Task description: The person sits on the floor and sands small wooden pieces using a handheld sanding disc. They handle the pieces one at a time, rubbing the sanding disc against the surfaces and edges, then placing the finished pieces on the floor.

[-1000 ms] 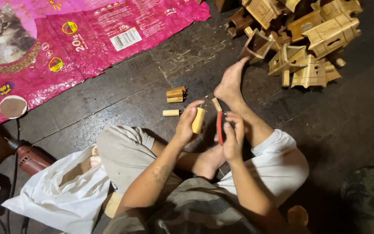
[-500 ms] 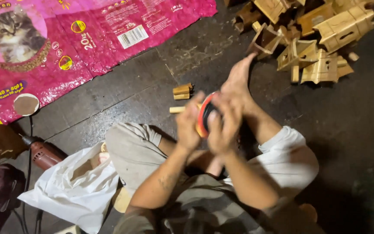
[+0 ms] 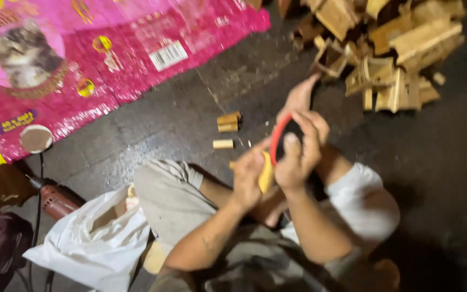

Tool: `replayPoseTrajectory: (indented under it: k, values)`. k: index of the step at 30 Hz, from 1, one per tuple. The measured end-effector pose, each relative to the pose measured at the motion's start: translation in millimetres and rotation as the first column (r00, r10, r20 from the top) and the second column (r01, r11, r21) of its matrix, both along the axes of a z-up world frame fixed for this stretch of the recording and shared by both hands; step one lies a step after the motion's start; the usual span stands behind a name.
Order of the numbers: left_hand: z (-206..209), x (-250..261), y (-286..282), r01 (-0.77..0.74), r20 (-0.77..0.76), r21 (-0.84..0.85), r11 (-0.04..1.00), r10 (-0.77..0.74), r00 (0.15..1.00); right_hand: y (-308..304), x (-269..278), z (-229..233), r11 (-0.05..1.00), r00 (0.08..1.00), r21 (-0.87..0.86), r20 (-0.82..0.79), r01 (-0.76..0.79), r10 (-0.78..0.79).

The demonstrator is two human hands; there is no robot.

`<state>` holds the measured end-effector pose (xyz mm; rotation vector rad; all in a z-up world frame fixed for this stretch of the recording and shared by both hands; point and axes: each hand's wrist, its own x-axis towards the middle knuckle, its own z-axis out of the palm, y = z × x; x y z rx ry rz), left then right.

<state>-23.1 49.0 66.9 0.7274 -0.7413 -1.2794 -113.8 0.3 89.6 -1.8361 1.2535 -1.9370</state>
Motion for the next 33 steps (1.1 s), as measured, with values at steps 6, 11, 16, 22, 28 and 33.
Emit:
replayPoseTrajectory:
  k: [6,11,16,22,28,33]
  values:
    - [-0.3,18.7,-10.2,-0.076,0.136,-0.053,0.996,0.083,0.987,51.4,21.8,-63.0,0.997,0.991,-0.020,0.110,-0.073,0.074]
    - [-13.3,13.5,-16.8,-0.057,0.031,-0.036,0.998,0.058,0.998,47.4,19.9,-9.1,0.998,0.996,-0.002,-0.073,-0.060,0.060]
    - [-48.6,3.7,-5.2,0.000,0.055,-0.037,0.999,0.002,0.998,11.9,13.7,-38.8,1.000,0.992,0.011,0.123,0.010,-0.012]
    - [-32.2,27.5,-16.5,0.098,-0.139,-0.084,0.992,-0.110,0.984,23.2,-13.4,-13.5,0.999,0.995,0.044,0.100,-0.023,0.019]
    - [-15.8,24.3,-24.2,-0.054,-0.228,-0.022,0.998,0.047,0.972,76.2,-0.5,-18.6,0.976,0.992,0.185,0.072,-0.117,0.105]
    - [-1.1,19.2,-12.6,-0.164,0.078,-0.080,0.983,0.170,0.982,73.8,12.7,-8.3,0.985,0.992,0.127,0.036,-0.121,0.117]
